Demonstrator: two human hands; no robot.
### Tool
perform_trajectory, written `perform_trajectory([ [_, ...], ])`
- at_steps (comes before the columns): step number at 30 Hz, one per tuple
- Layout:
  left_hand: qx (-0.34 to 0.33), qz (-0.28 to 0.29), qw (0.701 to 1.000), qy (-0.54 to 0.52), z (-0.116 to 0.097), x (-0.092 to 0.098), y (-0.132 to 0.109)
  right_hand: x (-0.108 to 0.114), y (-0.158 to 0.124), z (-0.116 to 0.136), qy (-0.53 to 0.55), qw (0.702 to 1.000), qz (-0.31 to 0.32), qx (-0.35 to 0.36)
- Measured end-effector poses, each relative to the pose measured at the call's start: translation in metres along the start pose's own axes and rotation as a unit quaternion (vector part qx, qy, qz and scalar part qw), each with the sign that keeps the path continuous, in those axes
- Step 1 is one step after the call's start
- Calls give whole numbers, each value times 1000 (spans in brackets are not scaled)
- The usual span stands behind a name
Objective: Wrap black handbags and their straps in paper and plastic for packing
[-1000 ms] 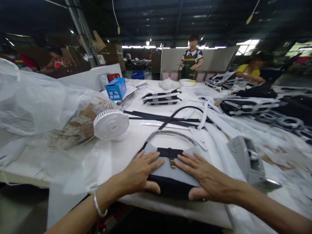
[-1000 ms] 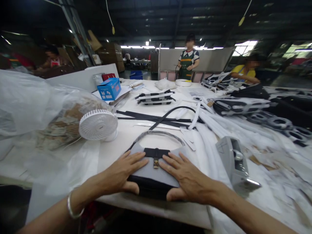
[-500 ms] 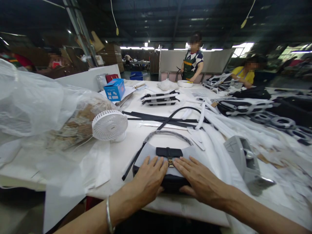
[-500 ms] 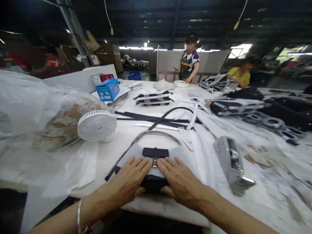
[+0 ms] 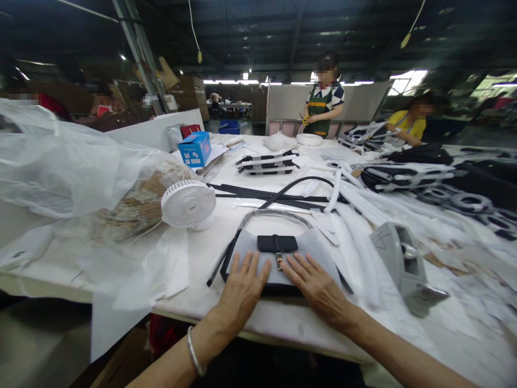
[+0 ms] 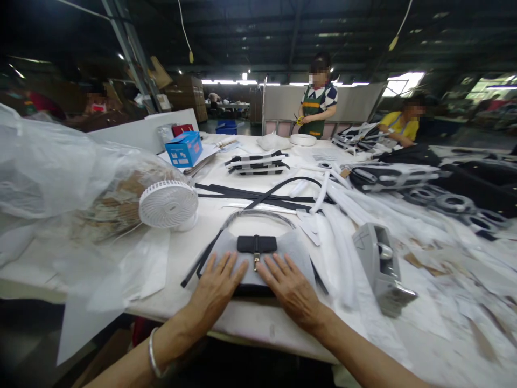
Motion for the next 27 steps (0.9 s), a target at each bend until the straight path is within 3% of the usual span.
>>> perform_trajectory([
  [4,43,-16,998,-33,7,-3,-23,10,4,8,43,998,49,-25],
  [8,39,-21,998,-47,5,2,-37,11,11,18,42,994,73,-64],
  [10,28,-3,999,-45,6,15,-29,8,13,19,29,994,77,-71],
  [14,-12,-2,998,-66,12,38,10,5,14,17,21,995,76,-63],
  [17,-93,-20,991,-97,11,26,31,6,11,18,20,995,70,-65],
  [22,-84,-24,991,-102,9,-16,25,8,1,19,29,997,48,-48],
  [27,-75,-33,992,-97,5,-16,18,6,4,9,41,997,59,-41],
])
Point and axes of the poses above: each hand's wrist, its own y-axis towards the middle knuckle, its own x-axis out of the back of the hand, z = x × y, the point moved 1 cm from there along y, towards the middle knuckle, and after that the axes turned 4 degrees about y, right-handed, at the moved point
